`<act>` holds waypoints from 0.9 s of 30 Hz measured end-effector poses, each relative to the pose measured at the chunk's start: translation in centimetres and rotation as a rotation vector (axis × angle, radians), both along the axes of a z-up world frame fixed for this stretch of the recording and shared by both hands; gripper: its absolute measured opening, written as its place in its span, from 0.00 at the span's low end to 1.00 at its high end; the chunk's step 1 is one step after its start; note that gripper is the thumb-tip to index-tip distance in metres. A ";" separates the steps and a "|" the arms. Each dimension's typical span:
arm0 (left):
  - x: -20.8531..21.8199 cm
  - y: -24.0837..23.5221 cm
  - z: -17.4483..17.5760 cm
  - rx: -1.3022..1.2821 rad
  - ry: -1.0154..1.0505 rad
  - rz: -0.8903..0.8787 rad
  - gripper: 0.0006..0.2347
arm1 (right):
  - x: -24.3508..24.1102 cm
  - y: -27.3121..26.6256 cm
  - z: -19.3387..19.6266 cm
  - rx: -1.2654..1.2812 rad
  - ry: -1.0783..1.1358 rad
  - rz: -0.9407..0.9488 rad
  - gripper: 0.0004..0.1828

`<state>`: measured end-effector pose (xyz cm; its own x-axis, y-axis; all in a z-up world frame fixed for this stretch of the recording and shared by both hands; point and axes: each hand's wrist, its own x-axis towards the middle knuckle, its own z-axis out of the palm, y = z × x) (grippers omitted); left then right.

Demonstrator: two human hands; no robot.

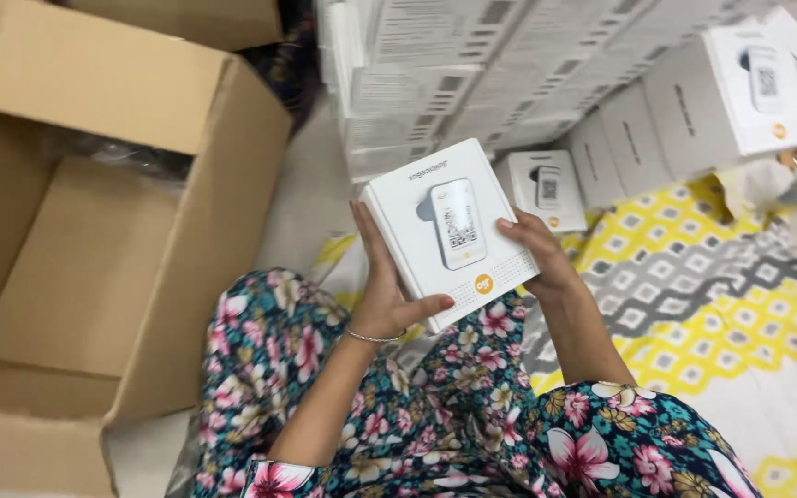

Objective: The person packages electronic devices and accessories into small white boxes.

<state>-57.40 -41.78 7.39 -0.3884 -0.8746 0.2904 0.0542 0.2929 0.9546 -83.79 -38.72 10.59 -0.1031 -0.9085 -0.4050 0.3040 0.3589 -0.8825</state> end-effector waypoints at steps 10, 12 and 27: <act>-23.7 -4.3 -8.6 -0.053 -0.345 -0.479 0.65 | -22.0 3.7 -8.9 -0.207 -0.041 -0.442 0.27; -24.8 -1.8 -10.0 0.016 -0.409 -0.527 0.57 | -22.9 4.4 -14.0 -0.213 0.135 -0.773 0.30; -26.5 -2.8 -14.3 0.227 -0.566 -0.657 0.47 | -13.3 -0.6 -19.5 -0.092 0.019 -0.846 0.54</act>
<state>-83.86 -44.58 -6.92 -0.8635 -0.4382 -0.2496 -0.3523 0.1698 0.9204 -97.08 -39.27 -8.91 -0.7686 -0.5514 -0.3244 0.4221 -0.0560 -0.9048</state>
